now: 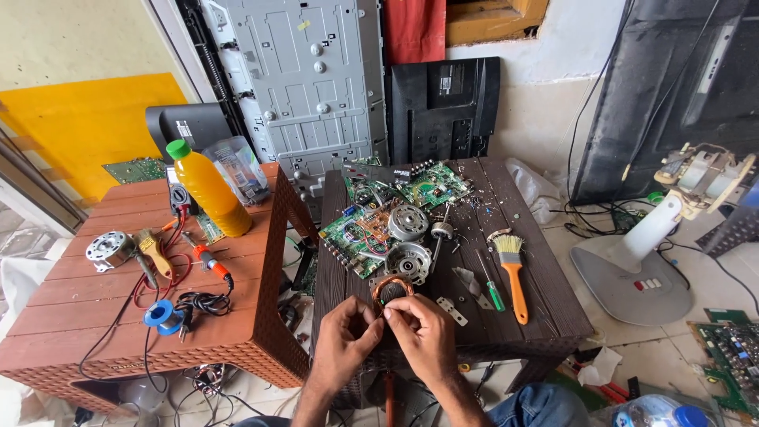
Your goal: Unwinding copper wire from an electronic motor stator for salvage or repair
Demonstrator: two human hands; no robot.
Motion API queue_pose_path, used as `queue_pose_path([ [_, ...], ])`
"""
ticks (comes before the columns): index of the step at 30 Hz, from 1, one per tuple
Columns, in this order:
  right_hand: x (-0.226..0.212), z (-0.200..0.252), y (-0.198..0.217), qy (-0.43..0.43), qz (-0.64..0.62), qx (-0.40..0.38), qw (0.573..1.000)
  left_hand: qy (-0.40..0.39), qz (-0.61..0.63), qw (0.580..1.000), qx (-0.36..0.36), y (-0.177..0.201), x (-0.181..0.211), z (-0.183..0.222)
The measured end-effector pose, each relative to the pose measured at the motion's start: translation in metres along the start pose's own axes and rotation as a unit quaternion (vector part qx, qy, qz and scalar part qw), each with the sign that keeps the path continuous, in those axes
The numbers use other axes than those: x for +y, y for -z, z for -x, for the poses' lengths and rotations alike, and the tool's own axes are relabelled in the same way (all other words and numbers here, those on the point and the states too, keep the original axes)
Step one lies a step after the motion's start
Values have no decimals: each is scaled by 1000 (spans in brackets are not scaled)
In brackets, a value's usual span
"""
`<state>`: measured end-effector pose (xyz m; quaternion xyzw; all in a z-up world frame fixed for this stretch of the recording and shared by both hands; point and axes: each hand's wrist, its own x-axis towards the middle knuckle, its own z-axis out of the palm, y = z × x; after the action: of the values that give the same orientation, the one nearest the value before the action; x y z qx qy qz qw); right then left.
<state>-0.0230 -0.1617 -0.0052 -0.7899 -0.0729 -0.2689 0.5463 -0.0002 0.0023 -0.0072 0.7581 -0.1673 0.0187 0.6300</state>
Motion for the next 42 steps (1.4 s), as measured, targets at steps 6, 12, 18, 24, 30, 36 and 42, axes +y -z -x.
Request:
queue_pose_path([
  [6, -6, -1, 2, -11, -8, -4, 1000, 12, 0, 1000, -5, 0, -8, -1],
  [12, -4, -1, 1, -20, -1, 0, 1000, 6, -9, 1000, 2, 0, -7, -1],
  [18, -2, -2, 1, -17, 1, -2, 1000, 27, -25, 999, 3, 2, -6, -1],
  [24, 2, -1, 1, -41, -24, 5, 999, 15, 69, 997, 27, 0, -7, 1],
  [30, 4, 0, 1, -51, -28, -4, 998, 15, 29, 999, 26, 0, -9, 2],
  [36, 1, -1, 2, -32, -13, -4, 999, -2, 11, 1000, 9, 1, -12, 1],
  [42, 2, -1, 2, -26, -7, -8, 1000, 3, 8, 1000, -2, 2, -10, 2],
])
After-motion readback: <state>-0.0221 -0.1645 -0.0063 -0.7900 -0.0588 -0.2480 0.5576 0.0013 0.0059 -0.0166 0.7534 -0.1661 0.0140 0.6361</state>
